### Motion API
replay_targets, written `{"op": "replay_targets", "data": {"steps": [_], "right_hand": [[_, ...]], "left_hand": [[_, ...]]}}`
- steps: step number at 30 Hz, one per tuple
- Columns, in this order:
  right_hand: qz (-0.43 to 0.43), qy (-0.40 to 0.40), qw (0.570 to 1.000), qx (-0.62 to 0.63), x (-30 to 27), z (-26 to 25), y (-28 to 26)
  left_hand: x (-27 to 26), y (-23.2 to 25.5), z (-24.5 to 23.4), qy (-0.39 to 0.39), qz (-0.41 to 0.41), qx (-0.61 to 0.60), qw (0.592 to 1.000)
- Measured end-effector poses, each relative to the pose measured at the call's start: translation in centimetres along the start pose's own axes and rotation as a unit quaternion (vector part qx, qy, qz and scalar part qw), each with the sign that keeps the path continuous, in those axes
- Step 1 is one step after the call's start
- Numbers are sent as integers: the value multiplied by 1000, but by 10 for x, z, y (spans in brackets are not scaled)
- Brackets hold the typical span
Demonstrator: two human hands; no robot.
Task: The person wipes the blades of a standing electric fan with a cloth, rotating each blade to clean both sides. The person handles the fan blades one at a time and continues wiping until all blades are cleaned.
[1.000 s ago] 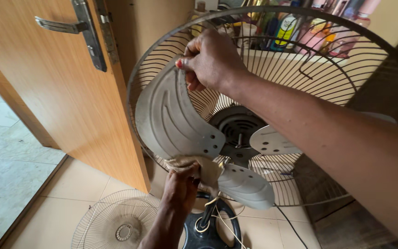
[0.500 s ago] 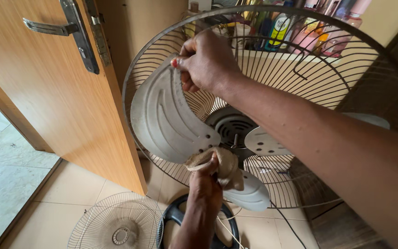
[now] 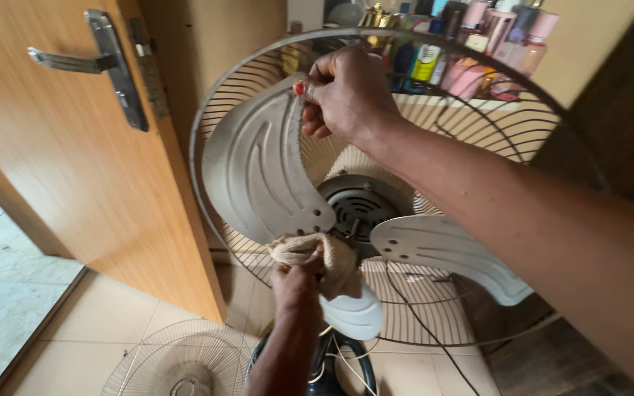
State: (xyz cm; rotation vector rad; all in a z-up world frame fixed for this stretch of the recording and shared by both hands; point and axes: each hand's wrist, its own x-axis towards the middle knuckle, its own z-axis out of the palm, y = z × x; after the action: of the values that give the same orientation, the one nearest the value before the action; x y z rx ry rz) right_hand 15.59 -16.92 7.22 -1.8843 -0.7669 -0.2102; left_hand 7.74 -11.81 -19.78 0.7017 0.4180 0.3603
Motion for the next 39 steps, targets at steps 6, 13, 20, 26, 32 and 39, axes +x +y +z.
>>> {"op": "replay_targets", "data": {"steps": [6, 13, 20, 26, 32, 39], "right_hand": [[-26, 25, 999, -30, -14, -19, -4], [-22, 20, 999, -33, -22, -12, -9], [11, 5, 1000, -7, -34, -16, -19], [102, -118, 970, -184, -54, -44, -34], [182, -235, 954, -26, -113, -99, -33], [240, -90, 950, -179, -146, -124, -33]], "left_hand": [[12, 19, -16, -39, 14, 133, 990], [-24, 53, -41, 53, -49, 377, 923], [-95, 114, 13, -118, 18, 438, 891], [-121, 152, 85, -313, 226, 435, 814], [-121, 146, 122, -242, 383, 359, 816], [-110, 133, 123, -332, 564, 596, 465]]}}
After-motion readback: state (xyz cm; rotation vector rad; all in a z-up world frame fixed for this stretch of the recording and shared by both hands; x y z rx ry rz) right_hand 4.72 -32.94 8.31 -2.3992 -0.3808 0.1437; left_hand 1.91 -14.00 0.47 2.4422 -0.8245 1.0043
